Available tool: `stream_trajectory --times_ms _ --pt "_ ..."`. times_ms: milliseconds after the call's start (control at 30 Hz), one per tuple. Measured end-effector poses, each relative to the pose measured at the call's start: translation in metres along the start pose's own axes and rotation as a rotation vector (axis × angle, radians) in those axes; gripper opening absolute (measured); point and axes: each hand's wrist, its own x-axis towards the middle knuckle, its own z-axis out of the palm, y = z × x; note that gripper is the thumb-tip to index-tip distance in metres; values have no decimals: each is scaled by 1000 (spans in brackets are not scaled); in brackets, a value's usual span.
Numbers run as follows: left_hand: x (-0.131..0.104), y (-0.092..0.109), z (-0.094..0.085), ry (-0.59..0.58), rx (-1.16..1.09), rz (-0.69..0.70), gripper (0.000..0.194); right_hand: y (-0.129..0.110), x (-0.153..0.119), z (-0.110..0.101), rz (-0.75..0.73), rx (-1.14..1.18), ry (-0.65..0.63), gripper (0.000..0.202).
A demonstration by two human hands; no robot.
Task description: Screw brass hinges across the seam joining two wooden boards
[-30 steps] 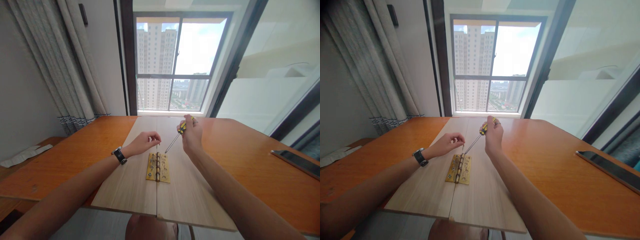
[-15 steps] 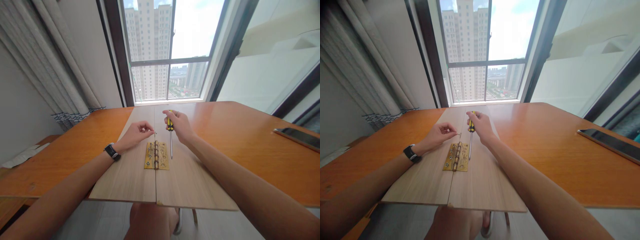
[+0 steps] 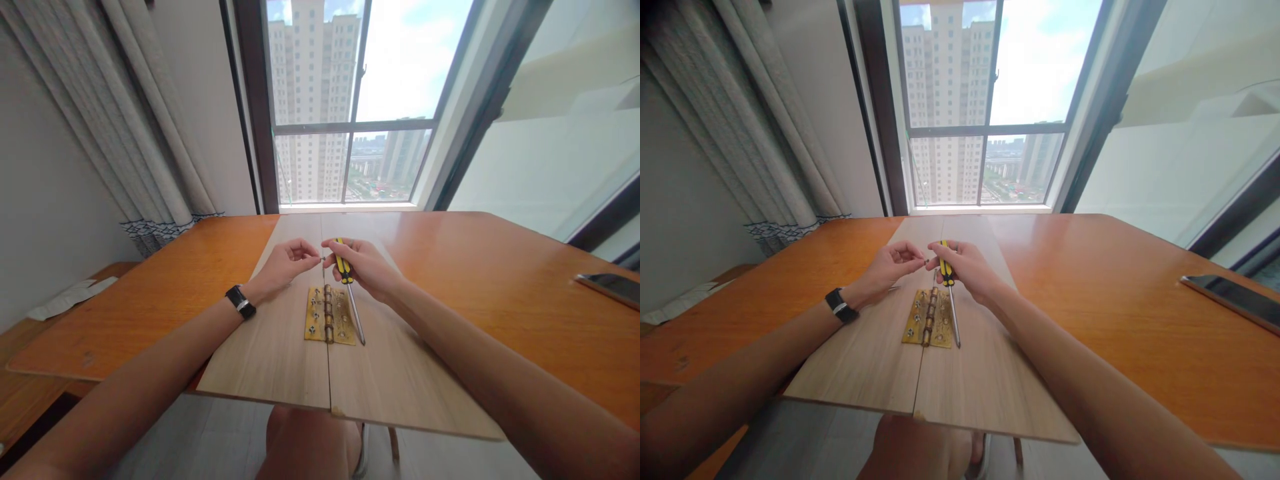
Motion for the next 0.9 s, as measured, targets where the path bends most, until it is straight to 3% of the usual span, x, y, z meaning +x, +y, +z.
stream_trajectory --times_ms 200,333,533,633,900 --pt "0 -2 0 -85 166 44 26 -3 -1 2 -26 24 2 36" --pt "-3 2 3 -121 111 -10 19 -11 3 -6 -119 117 163 41" --pt "-6 17 16 -300 164 -118 20 -13 15 -25 -222 272 375 36" --pt "-4 18 21 -331 214 -74 17 -10 16 -27 -205 287 378 36" --pt "-6 8 21 -250 451 9 5 -5 13 -21 -158 170 330 41"
